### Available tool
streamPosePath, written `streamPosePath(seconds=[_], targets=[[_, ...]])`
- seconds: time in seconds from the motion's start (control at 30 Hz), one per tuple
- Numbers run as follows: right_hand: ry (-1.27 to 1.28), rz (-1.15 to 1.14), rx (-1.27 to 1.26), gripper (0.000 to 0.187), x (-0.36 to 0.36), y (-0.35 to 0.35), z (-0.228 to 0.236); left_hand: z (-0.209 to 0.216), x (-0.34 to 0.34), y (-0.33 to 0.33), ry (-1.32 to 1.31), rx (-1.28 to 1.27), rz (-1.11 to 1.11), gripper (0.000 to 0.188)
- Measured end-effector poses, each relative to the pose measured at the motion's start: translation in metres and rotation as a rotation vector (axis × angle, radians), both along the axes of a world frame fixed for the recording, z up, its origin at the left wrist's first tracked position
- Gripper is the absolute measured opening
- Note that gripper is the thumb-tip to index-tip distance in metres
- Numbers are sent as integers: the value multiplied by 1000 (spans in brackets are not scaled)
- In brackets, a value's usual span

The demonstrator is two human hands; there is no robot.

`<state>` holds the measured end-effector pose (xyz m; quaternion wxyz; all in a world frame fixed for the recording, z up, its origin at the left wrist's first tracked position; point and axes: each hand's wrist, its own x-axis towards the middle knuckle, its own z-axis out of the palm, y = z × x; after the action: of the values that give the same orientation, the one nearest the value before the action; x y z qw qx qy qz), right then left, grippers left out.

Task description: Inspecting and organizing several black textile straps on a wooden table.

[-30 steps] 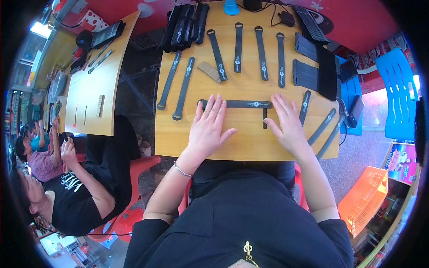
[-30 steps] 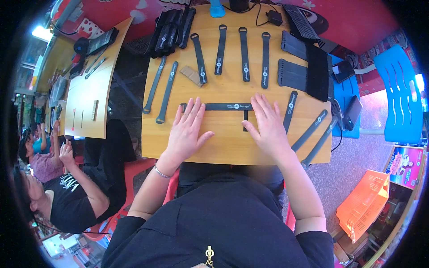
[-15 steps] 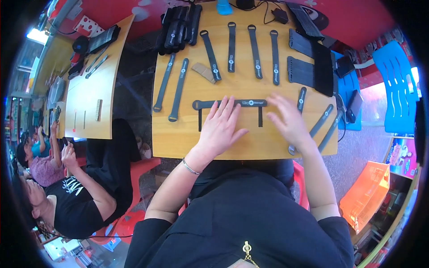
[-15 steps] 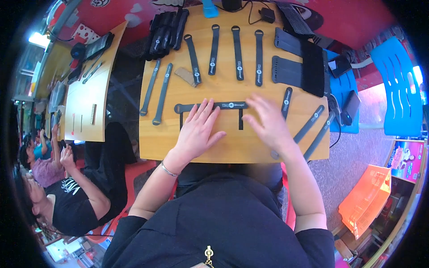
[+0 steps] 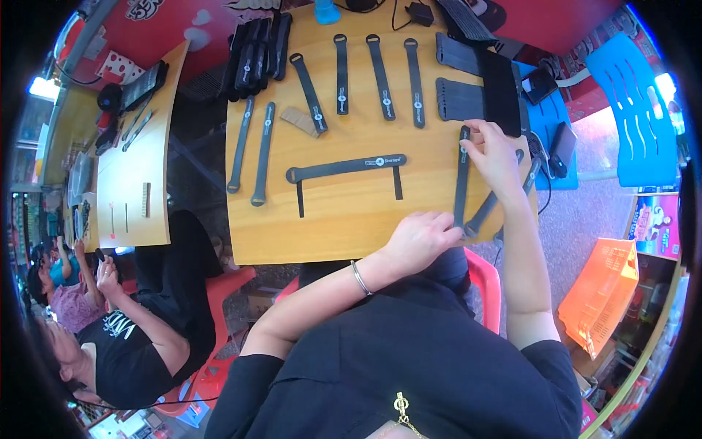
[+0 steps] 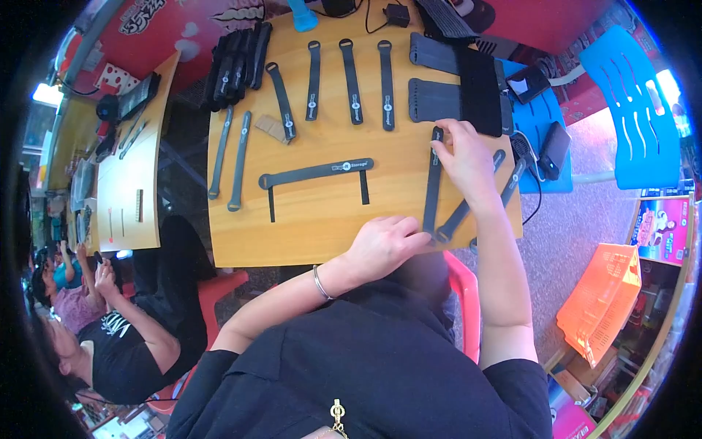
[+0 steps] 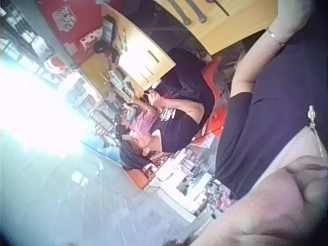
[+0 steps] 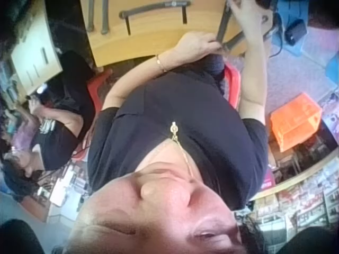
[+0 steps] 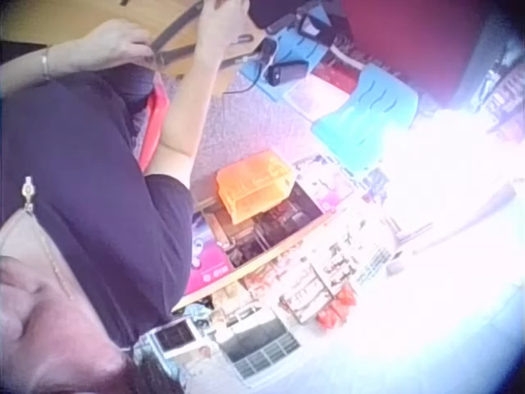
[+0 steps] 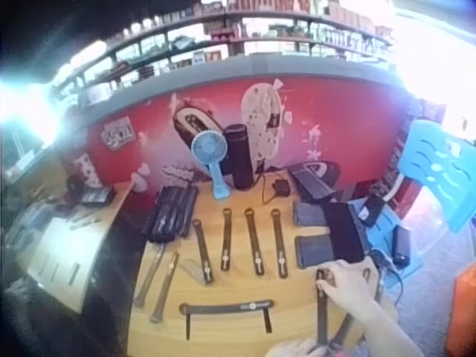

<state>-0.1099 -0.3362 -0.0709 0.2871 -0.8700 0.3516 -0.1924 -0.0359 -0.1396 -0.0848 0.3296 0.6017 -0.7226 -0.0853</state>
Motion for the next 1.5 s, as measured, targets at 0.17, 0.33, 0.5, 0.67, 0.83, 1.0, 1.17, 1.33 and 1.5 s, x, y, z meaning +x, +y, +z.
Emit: streamPosePath(seconds=[0.17,0.33,0.5,0.67,0.83,1.0,1.17,1.33,1.5], targets=[[100,1,-78,36,7,1,0,0,5,7,58,54,65,12],[145,34,28,34,4,0,-4,11,28,31,514,196,70,10],[-48,32,434,21,7,23,5,20,68,75,1051,390,250,11],[-249,6,718,14,18,55,18,14,105,104,1101,204,625,9],[-273,37,803,12,28,73,10,7,127,114,1192,10,772,11],[-310,36,822,10,38,79,-2,-2,145,116,1145,3,811,13],[-230,30,822,12,44,80,-5,1,155,110,1172,-71,819,13],[-192,20,787,12,50,79,-8,-8,160,111,1112,-20,864,11],[-231,26,720,12,53,78,-16,-7,162,105,1075,28,943,10]])
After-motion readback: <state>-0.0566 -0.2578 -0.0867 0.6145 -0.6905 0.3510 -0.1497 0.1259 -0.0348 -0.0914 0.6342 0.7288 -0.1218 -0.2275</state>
